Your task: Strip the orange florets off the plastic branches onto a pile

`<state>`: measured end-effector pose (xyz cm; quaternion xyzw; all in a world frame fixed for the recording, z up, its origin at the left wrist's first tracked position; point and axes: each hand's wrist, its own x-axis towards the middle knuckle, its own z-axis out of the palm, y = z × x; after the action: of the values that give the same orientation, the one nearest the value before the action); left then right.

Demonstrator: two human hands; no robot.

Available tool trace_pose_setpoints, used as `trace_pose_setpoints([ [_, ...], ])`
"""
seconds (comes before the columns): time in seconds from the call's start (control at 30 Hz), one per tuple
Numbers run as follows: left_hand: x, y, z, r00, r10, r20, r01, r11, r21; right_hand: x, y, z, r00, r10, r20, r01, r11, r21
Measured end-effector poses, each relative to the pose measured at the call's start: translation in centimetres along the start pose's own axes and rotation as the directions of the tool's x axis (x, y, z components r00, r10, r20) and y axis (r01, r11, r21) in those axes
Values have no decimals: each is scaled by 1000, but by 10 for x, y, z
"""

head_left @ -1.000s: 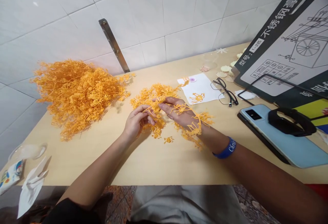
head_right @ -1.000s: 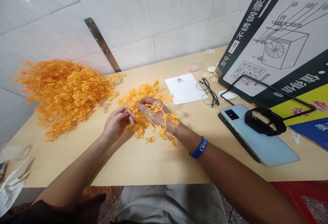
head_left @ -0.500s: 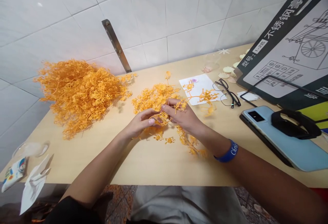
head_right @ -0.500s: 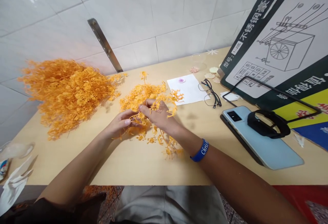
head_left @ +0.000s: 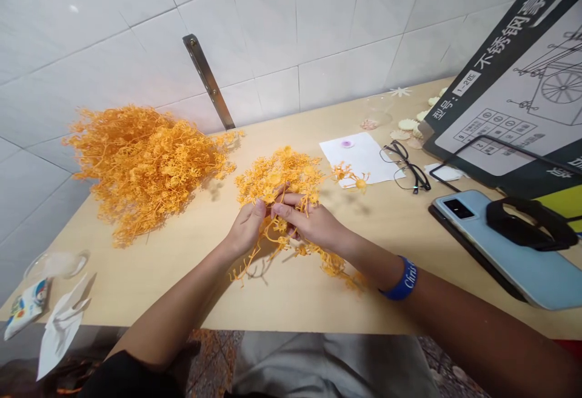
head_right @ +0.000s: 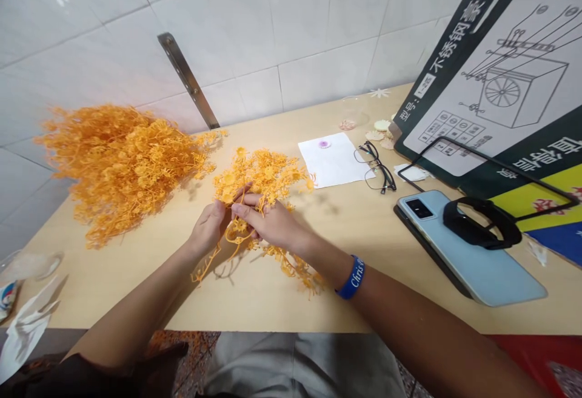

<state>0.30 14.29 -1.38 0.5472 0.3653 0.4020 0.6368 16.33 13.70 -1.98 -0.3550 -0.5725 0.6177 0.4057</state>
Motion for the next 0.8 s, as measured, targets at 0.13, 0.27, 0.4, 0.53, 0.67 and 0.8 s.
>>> trace_pose_setpoints([
  [0.13,2,0,4,999,-39,14,40,987,-158,0,2,1,998,-59,-18,58,996,-64],
  [0.27,5,3,0,992,-102,-71,79,959,-274,-4,1,0,990,-126,67,131,989,-75],
  [0.4,9,8,-11,979,-193,-69,158,926,-343,-8,-7,-1,966,-142,217,141,990,20],
  [0.53,10,8,-13,990,-103,-94,73,956,-285,-4,-10,-6,989,-127,77,127,992,9],
  [0.67,13,4,-14,988,-14,-151,-22,972,-235,3,-5,-12,997,-31,-75,36,997,66],
  [0.8,15,3,-16,980,10,-200,-47,983,-178,4,-4,-10,996,-23,-86,19,999,-46],
])
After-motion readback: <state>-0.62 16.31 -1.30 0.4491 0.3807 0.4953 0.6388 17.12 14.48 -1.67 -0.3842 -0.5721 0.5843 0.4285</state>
